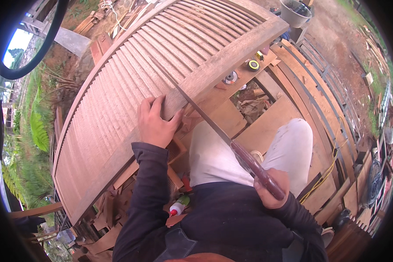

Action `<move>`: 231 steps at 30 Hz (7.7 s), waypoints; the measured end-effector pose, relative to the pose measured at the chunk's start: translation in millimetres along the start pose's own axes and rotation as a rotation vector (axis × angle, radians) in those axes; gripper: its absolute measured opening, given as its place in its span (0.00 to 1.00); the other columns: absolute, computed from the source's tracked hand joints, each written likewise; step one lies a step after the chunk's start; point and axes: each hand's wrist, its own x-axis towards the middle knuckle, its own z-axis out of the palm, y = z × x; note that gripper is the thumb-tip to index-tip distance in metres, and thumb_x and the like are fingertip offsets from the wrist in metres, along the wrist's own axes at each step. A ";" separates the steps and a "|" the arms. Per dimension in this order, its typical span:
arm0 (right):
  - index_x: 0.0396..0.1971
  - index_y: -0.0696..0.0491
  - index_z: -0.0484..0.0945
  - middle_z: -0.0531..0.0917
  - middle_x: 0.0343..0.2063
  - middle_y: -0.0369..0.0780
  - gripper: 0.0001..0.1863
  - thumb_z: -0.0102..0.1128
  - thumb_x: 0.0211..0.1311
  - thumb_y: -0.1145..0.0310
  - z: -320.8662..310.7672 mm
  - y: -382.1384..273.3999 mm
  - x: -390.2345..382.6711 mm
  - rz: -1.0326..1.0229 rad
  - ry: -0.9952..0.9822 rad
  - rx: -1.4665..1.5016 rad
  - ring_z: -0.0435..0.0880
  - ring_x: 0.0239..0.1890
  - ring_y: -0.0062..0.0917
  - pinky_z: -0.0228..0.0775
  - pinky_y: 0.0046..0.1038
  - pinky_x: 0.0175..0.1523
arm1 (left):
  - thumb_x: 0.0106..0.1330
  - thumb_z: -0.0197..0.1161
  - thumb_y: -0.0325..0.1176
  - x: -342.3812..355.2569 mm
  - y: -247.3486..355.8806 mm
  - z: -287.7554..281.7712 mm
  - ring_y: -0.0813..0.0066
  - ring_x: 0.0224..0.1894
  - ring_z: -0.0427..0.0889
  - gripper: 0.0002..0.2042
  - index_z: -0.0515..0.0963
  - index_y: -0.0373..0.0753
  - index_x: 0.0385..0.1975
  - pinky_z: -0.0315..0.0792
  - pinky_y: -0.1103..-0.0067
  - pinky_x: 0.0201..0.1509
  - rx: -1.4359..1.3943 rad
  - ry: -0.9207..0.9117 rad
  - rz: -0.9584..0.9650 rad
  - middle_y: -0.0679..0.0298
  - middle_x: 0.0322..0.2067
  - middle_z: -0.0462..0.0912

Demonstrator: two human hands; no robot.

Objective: The person measures and marks a wooden slatted panel using a square and pencil, then uses a hand saw to cut along the marked line. The person repositions the panel and continues sawing to complete the cut.

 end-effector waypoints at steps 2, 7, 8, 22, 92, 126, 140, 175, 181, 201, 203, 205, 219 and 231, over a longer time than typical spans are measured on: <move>0.26 0.57 0.79 0.80 0.17 0.40 0.05 0.64 0.58 0.72 -2.5 -4.8 0.6 0.042 0.011 0.074 0.80 0.18 0.31 0.71 0.30 0.29 | 0.53 0.78 0.44 -0.4 -1.7 -1.7 0.52 0.53 0.76 0.28 0.83 0.33 0.51 0.71 0.63 0.59 0.002 0.001 -0.001 0.53 0.45 0.77; 0.26 0.57 0.79 0.80 0.16 0.39 0.05 0.64 0.58 0.73 -17.4 -10.2 -10.1 0.047 0.011 0.096 0.79 0.18 0.29 0.71 0.29 0.29 | 0.53 0.78 0.44 0.1 0.4 -1.4 0.52 0.53 0.76 0.28 0.83 0.34 0.51 0.71 0.62 0.60 0.001 -0.013 -0.010 0.53 0.45 0.77; 0.26 0.57 0.79 0.80 0.17 0.39 0.05 0.64 0.58 0.73 -19.0 -9.7 -9.8 0.055 0.012 0.120 0.79 0.18 0.29 0.71 0.29 0.29 | 0.53 0.78 0.44 0.8 1.4 -0.9 0.52 0.53 0.76 0.28 0.83 0.34 0.52 0.71 0.62 0.60 0.000 -0.017 -0.011 0.53 0.45 0.77; 0.27 0.57 0.79 0.80 0.17 0.40 0.04 0.63 0.58 0.73 1.5 -16.4 11.5 0.006 -0.007 -0.015 0.81 0.19 0.31 0.71 0.31 0.29 | 0.53 0.78 0.45 -0.4 -0.1 -1.2 0.52 0.53 0.75 0.29 0.83 0.34 0.52 0.71 0.63 0.60 0.000 -0.008 -0.011 0.54 0.45 0.77; 0.28 0.56 0.80 0.79 0.18 0.42 0.03 0.65 0.54 0.74 -0.7 -23.0 10.5 -0.027 -0.055 -0.123 0.80 0.18 0.38 0.70 0.34 0.27 | 0.52 0.79 0.45 -0.7 -1.1 4.1 0.54 0.52 0.76 0.29 0.84 0.34 0.51 0.71 0.64 0.60 -0.011 -0.007 -0.034 0.55 0.46 0.77; 0.25 0.56 0.76 0.75 0.16 0.43 0.07 0.67 0.55 0.74 3.6 -47.7 10.7 -0.018 -0.044 -0.146 0.77 0.17 0.40 0.67 0.35 0.25 | 0.52 0.78 0.46 -0.4 -2.8 4.2 0.53 0.53 0.76 0.29 0.84 0.34 0.51 0.71 0.64 0.61 0.009 -0.002 -0.029 0.55 0.45 0.78; 0.24 0.56 0.75 0.75 0.16 0.43 0.07 0.66 0.57 0.75 -12.9 -35.3 -3.1 -0.011 -0.060 -0.035 0.76 0.17 0.40 0.66 0.33 0.26 | 0.52 0.78 0.46 0.7 -0.4 4.8 0.54 0.53 0.75 0.31 0.83 0.33 0.52 0.71 0.65 0.62 0.026 -0.022 -0.017 0.56 0.46 0.77; 0.28 0.57 0.79 0.77 0.17 0.43 0.04 0.66 0.54 0.75 28.2 -3.1 26.2 -0.133 -0.003 -0.007 0.77 0.18 0.41 0.65 0.35 0.25 | 0.52 0.78 0.45 1.4 1.4 5.7 0.54 0.53 0.76 0.30 0.82 0.34 0.52 0.71 0.65 0.61 0.047 -0.028 -0.014 0.56 0.46 0.77; 0.28 0.56 0.79 0.78 0.18 0.43 0.04 0.65 0.55 0.73 17.4 11.6 5.8 -0.091 0.007 -0.044 0.77 0.19 0.40 0.68 0.36 0.28 | 0.51 0.79 0.45 1.0 -0.1 5.4 0.54 0.53 0.76 0.29 0.83 0.34 0.51 0.71 0.64 0.61 0.016 -0.004 -0.015 0.56 0.46 0.77; 0.26 0.57 0.75 0.80 0.22 0.43 0.03 0.60 0.56 0.75 8.8 54.8 -1.0 -0.131 -0.152 0.162 0.80 0.22 0.38 0.73 0.34 0.31 | 0.50 0.78 0.42 1.4 -0.6 3.8 0.52 0.51 0.77 0.27 0.84 0.33 0.49 0.73 0.64 0.58 0.006 0.022 -0.012 0.54 0.44 0.78; 0.25 0.57 0.75 0.79 0.21 0.43 0.04 0.60 0.56 0.75 8.6 55.2 0.1 -0.149 -0.135 0.163 0.80 0.21 0.37 0.73 0.34 0.31 | 0.50 0.79 0.42 1.7 -0.7 3.4 0.53 0.51 0.77 0.27 0.84 0.34 0.49 0.73 0.64 0.58 -0.004 0.012 -0.018 0.54 0.44 0.78; 0.25 0.57 0.76 0.78 0.20 0.43 0.04 0.60 0.56 0.75 7.1 55.2 0.1 -0.170 -0.106 0.206 0.79 0.20 0.38 0.72 0.34 0.30 | 0.50 0.79 0.42 1.6 0.0 1.9 0.53 0.52 0.77 0.27 0.84 0.34 0.49 0.72 0.63 0.58 0.005 0.017 -0.018 0.54 0.45 0.78; 0.29 0.56 0.79 0.77 0.17 0.43 0.05 0.68 0.54 0.75 30.3 -22.9 26.3 -0.083 -0.064 -0.109 0.79 0.18 0.39 0.69 0.34 0.26 | 0.53 0.78 0.46 1.1 -3.3 5.5 0.54 0.53 0.76 0.28 0.84 0.34 0.50 0.71 0.64 0.61 0.010 -0.014 -0.034 0.54 0.46 0.78; 0.27 0.55 0.77 0.74 0.16 0.41 0.05 0.67 0.57 0.77 53.4 -24.2 52.8 -0.113 0.008 -0.043 0.77 0.17 0.40 0.65 0.34 0.25 | 0.53 0.78 0.46 2.3 -3.3 4.4 0.53 0.53 0.76 0.29 0.83 0.34 0.52 0.71 0.65 0.62 0.016 -0.020 -0.009 0.55 0.46 0.79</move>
